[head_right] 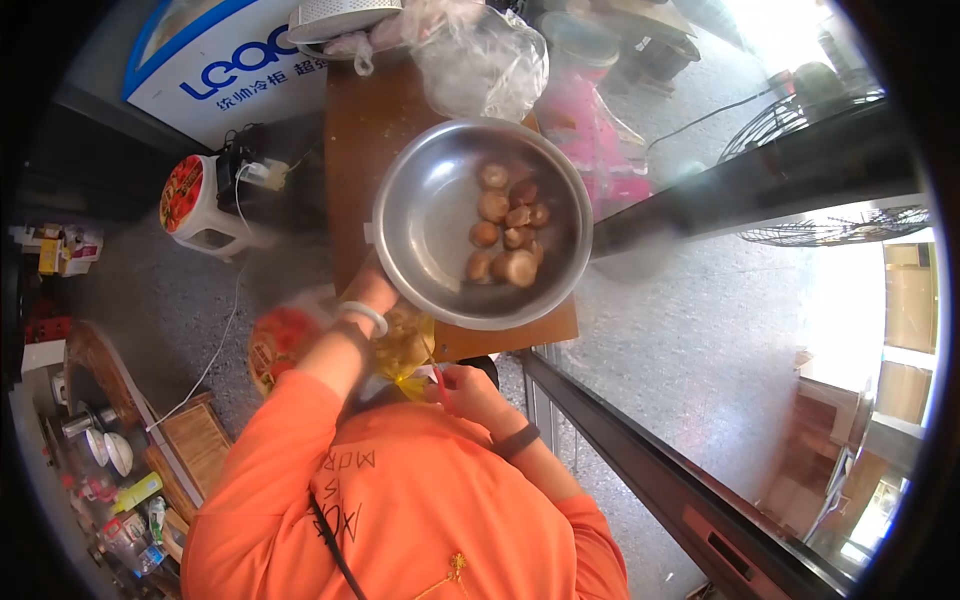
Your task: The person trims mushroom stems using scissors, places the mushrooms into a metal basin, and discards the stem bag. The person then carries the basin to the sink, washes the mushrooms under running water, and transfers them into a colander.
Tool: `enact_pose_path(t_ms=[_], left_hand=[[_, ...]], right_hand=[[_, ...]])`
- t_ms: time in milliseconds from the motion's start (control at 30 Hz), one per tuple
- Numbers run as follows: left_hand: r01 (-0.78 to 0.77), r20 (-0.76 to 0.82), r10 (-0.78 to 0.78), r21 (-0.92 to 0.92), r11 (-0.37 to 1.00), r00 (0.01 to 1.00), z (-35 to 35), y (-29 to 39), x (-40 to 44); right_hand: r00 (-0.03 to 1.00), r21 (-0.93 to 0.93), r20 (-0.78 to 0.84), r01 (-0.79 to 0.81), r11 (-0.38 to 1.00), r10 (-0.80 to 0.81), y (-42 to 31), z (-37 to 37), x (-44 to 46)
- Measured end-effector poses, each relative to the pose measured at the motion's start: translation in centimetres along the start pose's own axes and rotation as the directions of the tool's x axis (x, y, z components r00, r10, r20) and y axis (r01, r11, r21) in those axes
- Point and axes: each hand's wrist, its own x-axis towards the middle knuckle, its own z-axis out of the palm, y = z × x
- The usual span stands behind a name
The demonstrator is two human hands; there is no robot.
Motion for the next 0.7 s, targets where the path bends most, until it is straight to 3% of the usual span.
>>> enact_pose_path(t_ms=[67, 133, 167, 200, 267, 300, 367, 400, 467, 533, 600, 700], left_hand=[[0.097, 0.005, -0.097, -0.044, 0.994, 0.995, 0.2, -1.0, -0.3], [-0.042, -0.127, 0.062, 0.149, 0.988, 0.990, -2.3, 3.1, -2.7], [-0.070, -0.164, 0.092, 0.136, 0.988, 0.982, -3.2, 3.9, -3.5], [0.220, 0.015, -0.220, -0.088, 0.972, 0.975, -4.5, 4.8, -4.2], [0.412, 0.260, -0.331, -0.386, 0.826, 0.907, -7.3, 6.1, -6.0], [0.413, 0.252, -0.337, -0.385, 0.825, 0.907, -8.0, 5.5, -6.8], [0.437, 0.395, -0.229, -0.594, 0.675, 0.890, -9.0, 4.3, -8.3], [0.436, 0.389, -0.232, -0.597, 0.673, 0.892, -9.2, 4.1, -8.8], [0.482, 0.406, -0.264, -0.690, 0.539, 0.875, -9.5, 3.6, -9.6], [0.470, 0.344, -0.320, -0.649, 0.598, 0.883, -9.3, 2.8, -9.9], [0.405, 0.301, -0.308, -0.354, 0.843, 0.903, -9.3, 2.7, -9.5], [0.392, 0.306, -0.297, -0.323, 0.862, 0.905, -8.9, 2.8, -8.9]], right_hand=[[1.000, -0.148, -0.004, 0.015, 0.989, -0.015, -0.2, -0.1, -0.1], [0.999, -0.158, -0.009, 0.045, 0.986, -0.047, -0.3, -0.1, 0.0], [0.998, -0.173, -0.004, 0.057, 0.983, -0.058, -0.9, -0.2, -0.2], [0.998, -0.187, 0.000, 0.069, 0.980, -0.070, -1.4, -0.2, -0.4], [0.998, -0.139, 0.023, 0.066, 0.988, -0.064, -1.5, -0.1, -0.1], [0.995, -0.117, -0.007, 0.097, 0.988, -0.099, -1.3, 0.0, 0.1], [0.988, -0.145, -0.037, 0.145, 0.979, -0.152, -1.8, 0.2, 0.5], [0.988, -0.147, -0.030, 0.148, 0.978, -0.154, -1.8, 0.4, 0.8], [0.978, -0.193, -0.053, 0.189, 0.963, -0.203, -1.8, 0.7, 1.4], [0.976, -0.217, -0.033, 0.204, 0.954, -0.217, -2.0, 1.2, 1.8], [0.972, -0.243, -0.017, 0.222, 0.944, -0.233, -2.2, 1.5, 2.5], [0.969, -0.419, 0.017, 0.232, 0.878, -0.248, -1.3, 2.1, 4.3]])
